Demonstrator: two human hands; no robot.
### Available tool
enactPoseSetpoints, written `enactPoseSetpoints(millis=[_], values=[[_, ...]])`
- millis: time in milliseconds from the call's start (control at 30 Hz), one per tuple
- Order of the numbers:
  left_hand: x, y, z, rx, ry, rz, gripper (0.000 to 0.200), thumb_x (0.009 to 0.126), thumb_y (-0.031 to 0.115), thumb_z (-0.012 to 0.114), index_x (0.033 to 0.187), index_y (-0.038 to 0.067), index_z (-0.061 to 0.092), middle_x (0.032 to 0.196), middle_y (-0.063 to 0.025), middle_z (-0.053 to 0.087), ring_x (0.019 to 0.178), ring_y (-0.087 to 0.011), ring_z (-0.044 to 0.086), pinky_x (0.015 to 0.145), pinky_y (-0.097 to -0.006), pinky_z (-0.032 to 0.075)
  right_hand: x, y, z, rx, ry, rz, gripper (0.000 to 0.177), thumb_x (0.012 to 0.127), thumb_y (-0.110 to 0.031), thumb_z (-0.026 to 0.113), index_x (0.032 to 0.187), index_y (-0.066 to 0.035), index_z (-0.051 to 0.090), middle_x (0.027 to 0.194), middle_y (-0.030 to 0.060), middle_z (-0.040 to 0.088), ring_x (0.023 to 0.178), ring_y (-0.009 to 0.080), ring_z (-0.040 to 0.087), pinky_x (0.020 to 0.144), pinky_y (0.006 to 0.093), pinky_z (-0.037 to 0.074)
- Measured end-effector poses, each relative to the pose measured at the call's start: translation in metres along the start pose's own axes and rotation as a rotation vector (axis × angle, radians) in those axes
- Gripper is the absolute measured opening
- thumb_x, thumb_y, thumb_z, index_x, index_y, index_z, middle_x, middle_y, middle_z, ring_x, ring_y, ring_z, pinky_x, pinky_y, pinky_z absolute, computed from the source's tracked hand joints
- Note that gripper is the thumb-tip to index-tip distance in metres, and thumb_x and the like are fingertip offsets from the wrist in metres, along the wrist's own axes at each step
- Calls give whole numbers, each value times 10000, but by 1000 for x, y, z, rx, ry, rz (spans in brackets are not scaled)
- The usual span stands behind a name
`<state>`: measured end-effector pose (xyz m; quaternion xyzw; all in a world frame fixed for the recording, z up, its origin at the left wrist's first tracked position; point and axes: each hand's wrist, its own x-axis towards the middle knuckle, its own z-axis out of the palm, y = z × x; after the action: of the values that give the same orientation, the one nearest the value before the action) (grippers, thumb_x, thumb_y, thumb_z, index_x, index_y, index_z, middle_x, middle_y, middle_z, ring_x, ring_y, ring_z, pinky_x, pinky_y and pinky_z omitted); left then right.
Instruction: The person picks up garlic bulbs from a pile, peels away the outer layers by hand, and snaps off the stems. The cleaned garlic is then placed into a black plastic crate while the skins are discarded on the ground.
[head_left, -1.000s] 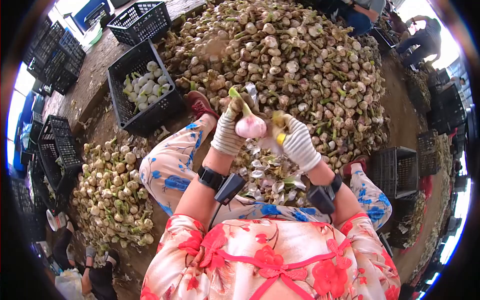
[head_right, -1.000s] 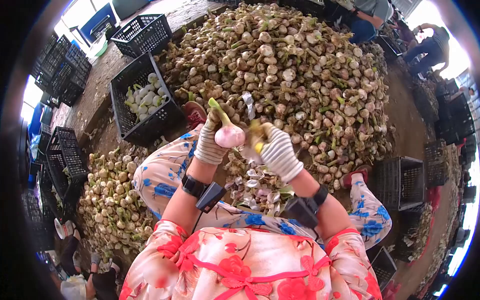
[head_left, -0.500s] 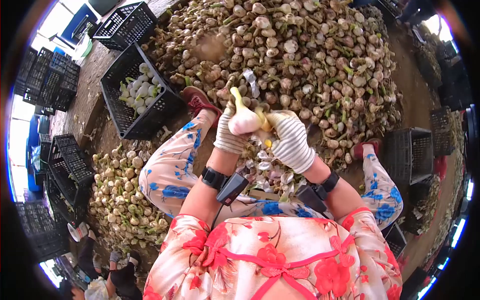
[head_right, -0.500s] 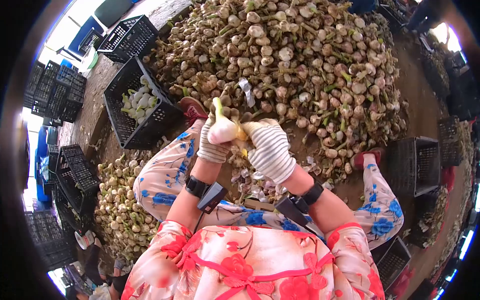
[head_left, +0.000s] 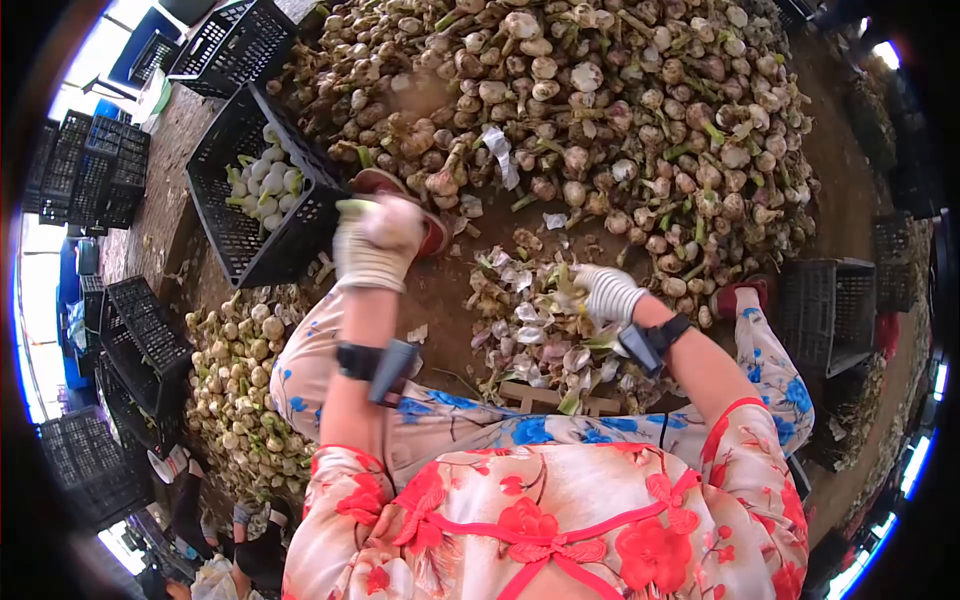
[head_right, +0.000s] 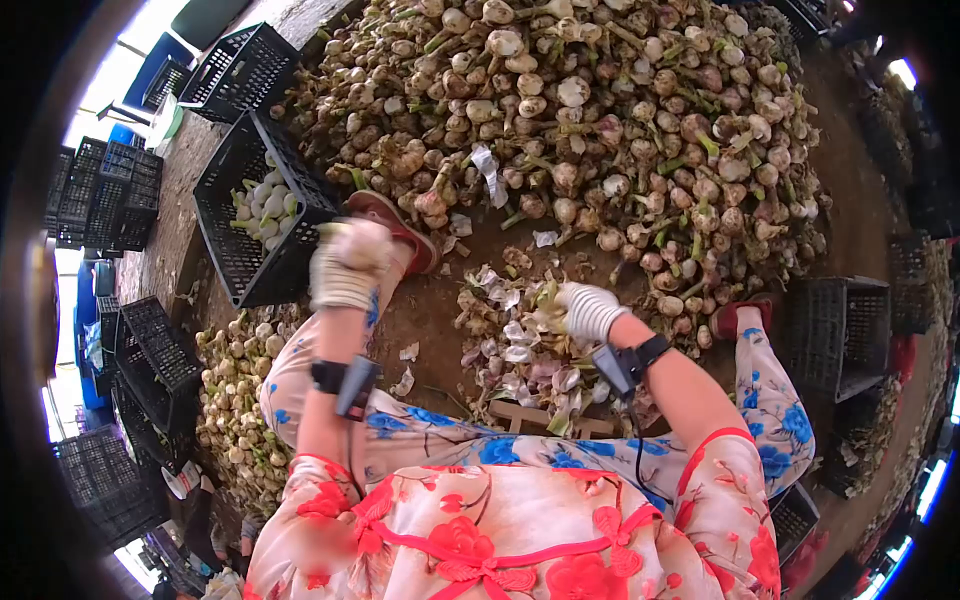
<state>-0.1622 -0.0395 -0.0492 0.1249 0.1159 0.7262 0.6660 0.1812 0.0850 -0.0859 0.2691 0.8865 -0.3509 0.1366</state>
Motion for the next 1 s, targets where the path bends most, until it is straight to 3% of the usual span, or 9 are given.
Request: enactPoseSetpoints(millis=[33, 100, 233, 433, 467, 533, 800, 900, 1000], values=[[-4, 36, -59, -539, -23, 293, 374, 819, 428, 457, 845, 62, 531, 768, -63, 555, 662, -217, 543, 618, -318, 481, 11, 30, 12, -201, 243, -145, 367, 761, -402, 482, 868, -88, 639, 687, 134, 621, 629, 277, 603, 621, 348, 481], [-4, 75, 43, -22, 666, 793, 445, 818, 401, 460, 1028, 9, 476, 1067, -187, 525, 1010, -334, 517, 820, -465, 465, 29, 17, -28, -151, -124, 273, 380, 762, -411, 487, 871, -76, 630, 756, 145, 627, 708, 276, 611, 663, 351, 478], [16, 58, 31, -60, 1004, 729, 356, 829, 387, 495, 965, 58, 473, 968, -184, 524, 917, -330, 519, 813, -540, 437, 87, 29, -39, -67, 104, 433, 379, 763, -351, 538, 958, -29, 585, 973, 195, 579, 917, 342, 548, 768, 387, 460], [35, -46, -29, 317, 710, 345, 183, 877, 255, 420, 763, 166, 533, 933, -10, 583, 945, -187, 519, 837, -363, 419, 160, 62, -29, -121, 384, 603, 363, 741, -312, 544, 962, -25, 558, 1006, 213, 555, 875, 335, 580, 729, 423, 477], [32, -53, -63, -136, 518, 186, 180, 876, 275, 420, 778, 186, 543, 955, -7, 586, 974, -185, 512, 820, -372, 421, 181, 87, -13, -167, 370, 607, 246, 729, -233, 520, 849, -39, 612, 878, 195, 602, 778, 342, 606, 662, 421, 494], [53, -71, -13, -29, 995, 67, 182, 859, 318, 469, 762, 173, 517, 814, -13, 547, 815, -185, 515, 715, -365, 449, 181, 85, -16, -227, 367, 585, 221, 716, -183, 498, 829, -40, 623, 864, 185, 606, 779, 347, 607, 652, 426, 494], [65, -136, 23, 242, 778, -547, 539, 813, 484, 494, 1224, 162, 361, 1203, -127, 374, 980, -340, 459, 755, -595, 429, 117, 76, 20, 529, 412, 472, 364, 729, -350, 578, 910, -35, 573, 889, 195, 596, 849, 357, 554, 744, 396, 447], [66, -166, 9, 291, 646, -391, 422, 835, 503, 444, 1055, 164, 567, 896, 14, 584, 824, -175, 551, 695, -386, 471, 77, 43, 22, 482, 508, 150, 358, 778, -382, 530, 864, -39, 590, 818, 217, 577, 758, 395, 537, 680, 403, 448], [55, -140, 52, 369, 883, -256, 337, 836, 432, 476, 937, 139, 609, 767, -2, 590, 638, -146, 523, 568, -315, 444, 33, 32, -6, 847, 54, 361, 390, 841, -417, 514, 789, -49, 630, 698, -9, 590, 641, 85, 504, 572, 288, 401]])
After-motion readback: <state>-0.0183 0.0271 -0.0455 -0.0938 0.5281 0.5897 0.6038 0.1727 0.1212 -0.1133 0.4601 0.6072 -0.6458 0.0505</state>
